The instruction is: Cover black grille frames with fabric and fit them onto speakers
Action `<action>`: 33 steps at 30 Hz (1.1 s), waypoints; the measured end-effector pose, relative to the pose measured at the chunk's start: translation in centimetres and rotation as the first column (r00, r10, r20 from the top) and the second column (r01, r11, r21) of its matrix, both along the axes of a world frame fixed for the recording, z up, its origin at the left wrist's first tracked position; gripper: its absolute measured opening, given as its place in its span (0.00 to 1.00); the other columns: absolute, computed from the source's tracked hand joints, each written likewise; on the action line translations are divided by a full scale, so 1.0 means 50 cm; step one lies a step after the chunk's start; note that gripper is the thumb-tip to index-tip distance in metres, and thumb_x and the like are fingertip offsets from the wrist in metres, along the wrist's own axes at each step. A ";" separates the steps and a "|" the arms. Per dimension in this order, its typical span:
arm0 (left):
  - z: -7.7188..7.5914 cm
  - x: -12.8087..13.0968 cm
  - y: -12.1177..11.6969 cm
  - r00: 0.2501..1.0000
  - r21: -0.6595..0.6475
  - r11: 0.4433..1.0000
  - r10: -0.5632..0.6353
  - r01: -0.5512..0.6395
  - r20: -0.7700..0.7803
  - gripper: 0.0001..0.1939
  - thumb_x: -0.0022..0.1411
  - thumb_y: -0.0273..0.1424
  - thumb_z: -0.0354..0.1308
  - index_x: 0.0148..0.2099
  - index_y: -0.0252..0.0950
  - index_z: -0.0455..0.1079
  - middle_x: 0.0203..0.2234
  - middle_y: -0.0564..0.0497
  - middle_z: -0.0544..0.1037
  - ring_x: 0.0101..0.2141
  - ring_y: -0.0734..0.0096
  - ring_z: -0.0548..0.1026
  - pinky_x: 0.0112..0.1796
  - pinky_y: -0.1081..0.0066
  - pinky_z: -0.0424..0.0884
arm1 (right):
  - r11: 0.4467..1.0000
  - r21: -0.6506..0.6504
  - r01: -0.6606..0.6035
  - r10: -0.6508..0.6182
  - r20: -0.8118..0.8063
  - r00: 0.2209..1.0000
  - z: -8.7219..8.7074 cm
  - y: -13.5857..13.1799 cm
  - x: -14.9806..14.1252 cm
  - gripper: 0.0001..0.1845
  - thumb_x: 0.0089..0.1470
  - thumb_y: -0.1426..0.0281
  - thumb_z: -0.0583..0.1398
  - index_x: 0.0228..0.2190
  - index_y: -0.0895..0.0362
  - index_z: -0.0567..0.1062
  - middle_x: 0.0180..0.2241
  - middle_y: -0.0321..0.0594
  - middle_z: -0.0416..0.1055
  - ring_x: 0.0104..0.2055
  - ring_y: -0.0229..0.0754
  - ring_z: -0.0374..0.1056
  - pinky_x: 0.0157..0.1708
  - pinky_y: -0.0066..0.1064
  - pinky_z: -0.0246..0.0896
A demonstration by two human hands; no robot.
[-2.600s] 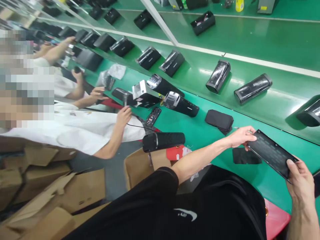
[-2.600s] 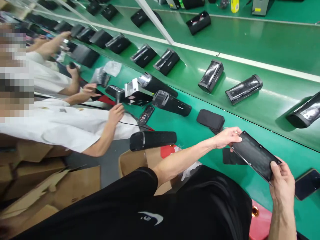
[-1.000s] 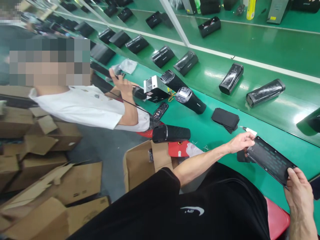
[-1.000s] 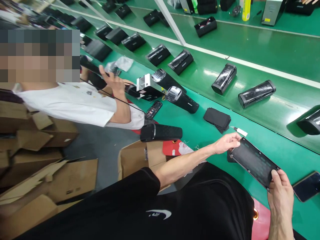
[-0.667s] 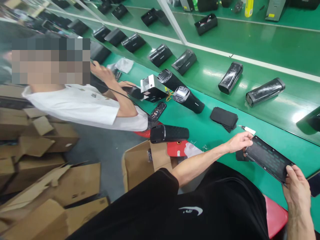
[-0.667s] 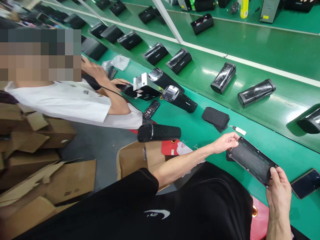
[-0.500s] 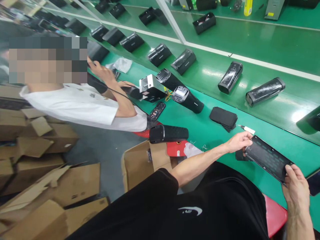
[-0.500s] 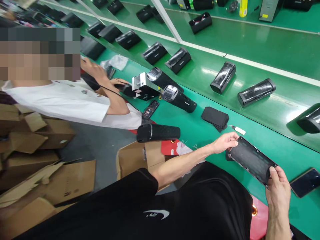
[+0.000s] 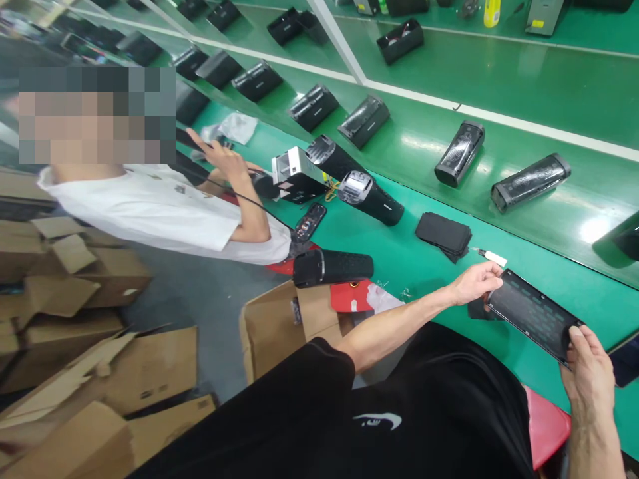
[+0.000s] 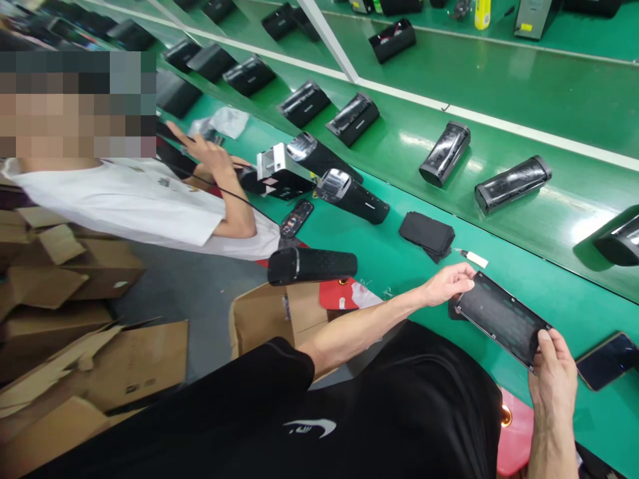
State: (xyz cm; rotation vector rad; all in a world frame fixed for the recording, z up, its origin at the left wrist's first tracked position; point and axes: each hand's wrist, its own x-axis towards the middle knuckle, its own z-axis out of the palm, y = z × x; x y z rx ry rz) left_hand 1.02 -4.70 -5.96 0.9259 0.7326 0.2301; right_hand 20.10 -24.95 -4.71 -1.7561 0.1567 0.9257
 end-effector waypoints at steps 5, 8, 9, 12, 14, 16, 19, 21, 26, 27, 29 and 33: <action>-0.004 -0.002 -0.003 0.999 0.046 0.998 0.032 -0.033 0.025 0.26 0.56 0.49 0.69 0.43 0.36 0.64 0.22 0.61 0.68 0.21 0.82 0.62 0.26 0.75 0.58 | 0.998 0.049 0.050 -0.047 -0.046 0.998 0.003 0.007 0.002 0.34 0.35 0.52 0.79 0.40 0.55 0.77 0.20 0.25 0.62 0.19 0.30 0.51 0.22 0.26 0.57; -0.003 -0.005 -0.005 0.997 0.095 0.993 0.063 -0.066 0.040 0.26 0.57 0.50 0.69 0.43 0.35 0.65 0.24 0.60 0.68 0.24 0.82 0.63 0.29 0.75 0.60 | 0.996 0.089 0.008 0.000 -0.087 0.996 0.009 0.005 0.003 0.31 0.36 0.54 0.79 0.40 0.54 0.78 0.30 0.34 0.74 0.27 0.37 0.66 0.27 0.30 0.66; -0.003 -0.005 -0.005 0.997 0.104 0.992 0.066 -0.071 0.043 0.26 0.58 0.49 0.69 0.43 0.34 0.66 0.25 0.59 0.69 0.25 0.81 0.64 0.30 0.74 0.60 | 0.995 0.097 -0.015 0.025 -0.102 0.994 0.012 0.004 0.004 0.31 0.37 0.55 0.79 0.40 0.53 0.79 0.34 0.36 0.76 0.29 0.39 0.69 0.27 0.31 0.67; -0.005 -0.004 -0.006 0.996 0.124 0.989 0.078 -0.083 0.047 0.26 0.58 0.48 0.69 0.45 0.34 0.66 0.27 0.57 0.70 0.28 0.79 0.65 0.33 0.73 0.62 | 0.985 0.145 -0.095 0.115 -0.143 0.983 0.019 0.002 0.006 0.27 0.38 0.58 0.79 0.39 0.53 0.80 0.38 0.38 0.77 0.29 0.38 0.68 0.23 0.29 0.64; -0.008 -0.002 -0.006 0.996 0.138 0.987 0.072 -0.078 0.044 0.26 0.58 0.48 0.69 0.45 0.34 0.67 0.28 0.56 0.70 0.29 0.78 0.66 0.34 0.72 0.62 | 0.977 0.172 -0.124 0.150 -0.151 0.977 0.019 0.002 0.009 0.26 0.38 0.60 0.79 0.39 0.53 0.80 0.37 0.38 0.76 0.27 0.36 0.65 0.21 0.28 0.63; -0.010 0.000 -0.005 0.997 0.150 0.986 0.064 -0.069 0.036 0.26 0.58 0.49 0.69 0.46 0.34 0.67 0.29 0.56 0.70 0.29 0.78 0.66 0.34 0.72 0.62 | 0.975 0.176 -0.135 0.161 -0.146 0.976 0.016 0.003 0.012 0.26 0.37 0.60 0.80 0.38 0.53 0.81 0.36 0.37 0.76 0.27 0.35 0.64 0.21 0.28 0.63; -0.011 0.001 -0.005 0.998 0.167 0.984 0.061 -0.062 0.014 0.26 0.59 0.49 0.68 0.47 0.34 0.67 0.29 0.56 0.70 0.29 0.77 0.66 0.34 0.72 0.62 | 0.977 0.169 -0.133 0.161 -0.163 0.973 0.017 0.004 0.017 0.27 0.37 0.60 0.80 0.39 0.53 0.81 0.37 0.38 0.76 0.30 0.38 0.68 0.23 0.29 0.67; -0.008 0.001 -0.004 0.998 0.180 0.982 0.060 -0.060 0.003 0.26 0.59 0.48 0.68 0.47 0.34 0.67 0.30 0.56 0.70 0.30 0.77 0.66 0.35 0.72 0.63 | 0.977 0.169 -0.132 0.161 -0.174 0.971 0.021 0.005 0.019 0.28 0.38 0.59 0.80 0.40 0.53 0.81 0.40 0.40 0.77 0.32 0.39 0.69 0.25 0.30 0.69; -0.003 0.000 -0.005 0.998 0.215 0.974 0.064 -0.065 0.011 0.23 0.61 0.46 0.67 0.48 0.35 0.67 0.32 0.53 0.72 0.32 0.75 0.68 0.38 0.71 0.64 | 0.958 0.204 -0.203 0.243 -0.197 0.950 0.026 0.006 0.022 0.32 0.36 0.62 0.81 0.44 0.51 0.79 0.33 0.36 0.75 0.26 0.38 0.66 0.22 0.30 0.63; -0.003 -0.001 -0.005 0.998 0.219 0.974 0.062 -0.063 0.010 0.23 0.61 0.46 0.67 0.48 0.35 0.67 0.33 0.53 0.73 0.33 0.74 0.69 0.38 0.71 0.65 | 0.957 0.203 -0.210 0.250 -0.200 0.947 0.025 0.007 0.023 0.33 0.35 0.62 0.81 0.43 0.51 0.79 0.31 0.35 0.74 0.25 0.38 0.66 0.21 0.30 0.62; -0.005 -0.001 -0.005 0.999 0.220 0.974 0.053 -0.052 0.004 0.24 0.61 0.48 0.67 0.48 0.34 0.67 0.34 0.51 0.74 0.34 0.73 0.70 0.39 0.70 0.66 | 0.956 0.196 -0.218 0.258 -0.213 0.942 0.023 0.009 0.024 0.34 0.33 0.61 0.81 0.43 0.52 0.78 0.29 0.35 0.73 0.25 0.39 0.66 0.22 0.30 0.62; -0.011 -0.003 -0.006 0.999 0.227 0.973 0.051 -0.050 0.000 0.26 0.60 0.50 0.66 0.47 0.34 0.67 0.33 0.53 0.73 0.33 0.75 0.69 0.38 0.71 0.65 | 0.972 0.132 -0.195 0.220 -0.207 0.953 0.018 0.016 0.025 0.33 0.36 0.54 0.80 0.41 0.54 0.77 0.30 0.36 0.73 0.25 0.39 0.66 0.20 0.30 0.62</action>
